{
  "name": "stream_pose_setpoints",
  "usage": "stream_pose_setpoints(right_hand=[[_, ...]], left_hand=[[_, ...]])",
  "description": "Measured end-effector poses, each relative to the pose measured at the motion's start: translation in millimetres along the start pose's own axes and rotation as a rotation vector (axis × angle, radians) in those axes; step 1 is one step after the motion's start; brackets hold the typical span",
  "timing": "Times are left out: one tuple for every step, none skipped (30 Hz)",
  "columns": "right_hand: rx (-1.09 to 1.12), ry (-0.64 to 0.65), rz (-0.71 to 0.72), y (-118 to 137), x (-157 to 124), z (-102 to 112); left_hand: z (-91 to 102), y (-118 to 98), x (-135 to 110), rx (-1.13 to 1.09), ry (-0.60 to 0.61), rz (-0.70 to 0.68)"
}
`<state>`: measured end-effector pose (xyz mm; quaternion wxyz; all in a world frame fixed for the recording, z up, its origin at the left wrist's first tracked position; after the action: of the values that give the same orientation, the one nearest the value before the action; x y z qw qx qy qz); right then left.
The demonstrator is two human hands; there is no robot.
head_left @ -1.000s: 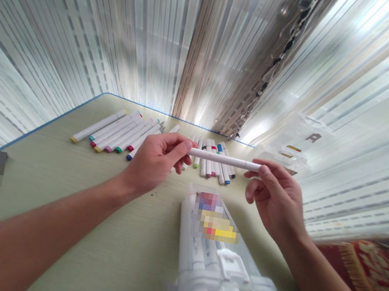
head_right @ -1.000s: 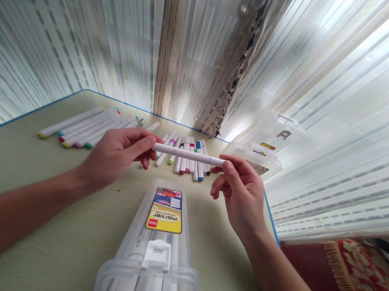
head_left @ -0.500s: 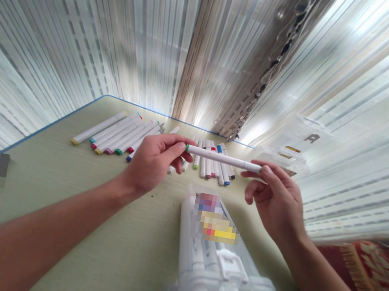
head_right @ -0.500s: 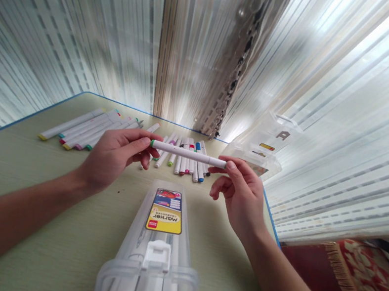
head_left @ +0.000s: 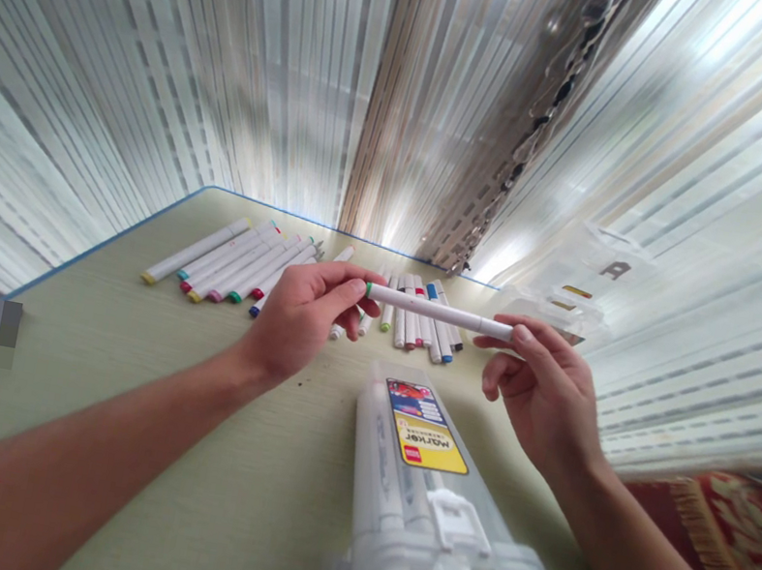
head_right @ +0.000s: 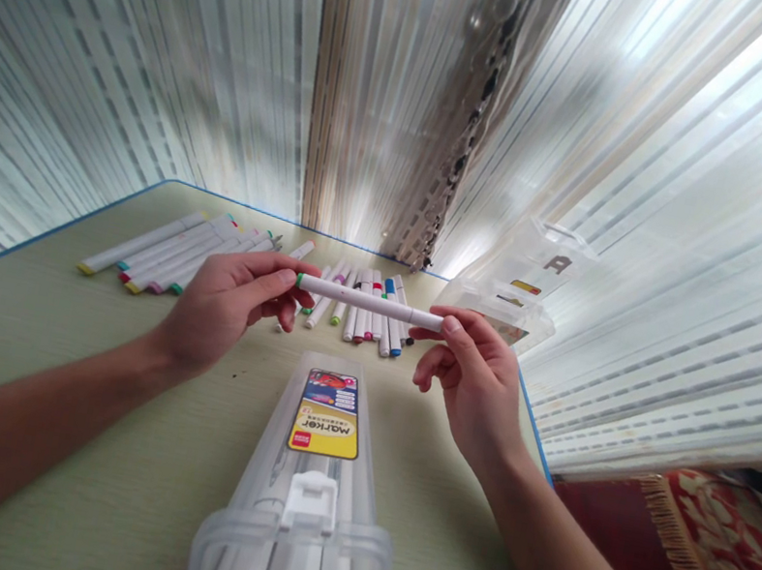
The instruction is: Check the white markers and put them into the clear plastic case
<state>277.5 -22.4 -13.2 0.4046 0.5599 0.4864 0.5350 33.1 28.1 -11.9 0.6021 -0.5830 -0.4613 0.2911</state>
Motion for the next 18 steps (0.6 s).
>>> stream_pose_setpoints(right_hand=[[-0.001, -0.002, 0.0, -0.1, 0.0, -0.1], [0.0, -0.004, 0.0, -0.4, 0.0, -0.1], [0.003, -0.004, 0.001, -0.6, 0.0, -0.1], [0.006, -0.003, 0.002, -0.9, 0.0, 0.0], [0.01, -0.002, 0.004, -1.2, 0.0, 0.0], [0.012, 0.0, 0.006, -1.3, 0.0, 0.1], [0.013, 0.002, 0.008, -1.4, 0.1, 0.2], [0.013, 0.003, 0.01, -1.4, 0.1, 0.4], [0.011, 0.003, 0.011, -1.3, 0.2, 0.6], [0.008, 0.001, 0.013, -1.2, 0.3, 0.8], [0.003, -0.002, 0.013, -1.0, 0.4, 1.1], [-0.003, -0.007, 0.014, -0.8, 0.4, 1.4], [-0.008, -0.013, 0.014, -0.7, 0.5, 1.7], [-0.014, -0.017, 0.014, -0.6, 0.5, 2.0], [-0.019, -0.021, 0.013, -0.6, 0.6, 2.2], [-0.023, -0.023, 0.012, -0.7, 0.6, 2.4], [-0.026, -0.025, 0.012, -0.8, 0.6, 2.5], [-0.027, -0.025, 0.012, -0.9, 0.5, 2.5]], left_hand=[[-0.1, -0.2, -0.2, 0.001, 0.001, 0.0], [-0.2, -0.3, -0.3, 0.003, 0.002, 0.001], [-0.3, -0.3, -0.4, 0.007, 0.002, 0.002], [-0.4, -0.3, -0.5, 0.011, 0.002, 0.004], [-0.5, -0.4, -0.5, 0.015, 0.002, 0.004], [-0.6, -0.4, -0.5, 0.018, 0.003, 0.004], [-0.7, -0.4, -0.5, 0.022, 0.003, 0.003], [-0.7, -0.5, -0.5, 0.025, 0.004, 0.003], [-0.6, -0.5, -0.4, 0.03, 0.005, 0.001], [-0.5, -0.6, -0.3, 0.035, 0.006, 0.001], [-0.3, -0.7, -0.3, 0.041, 0.007, 0.0], [0.0, -0.8, -0.2, 0.048, 0.009, -0.001], [0.2, -0.9, -0.2, 0.054, 0.01, -0.003], [0.4, -1.0, -0.1, 0.06, 0.011, -0.004], [0.7, -1.0, 0.0, 0.065, 0.011, -0.006], [0.9, -0.9, 0.0, 0.069, 0.011, -0.007], [1.1, -0.9, 0.1, 0.073, 0.009, -0.008], [1.3, -0.8, 0.2, 0.075, 0.008, -0.009]])
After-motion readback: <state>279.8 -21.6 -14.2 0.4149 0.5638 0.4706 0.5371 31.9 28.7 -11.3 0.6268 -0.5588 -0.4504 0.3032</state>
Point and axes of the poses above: each hand's wrist, its own x-axis towards the middle knuckle, its own z-axis out of the back of the hand, y = z × x, the point moved 5 cm from there along x, towards the middle knuckle, and after that the axes turned 12 degrees about y, right-handed, at the moved point
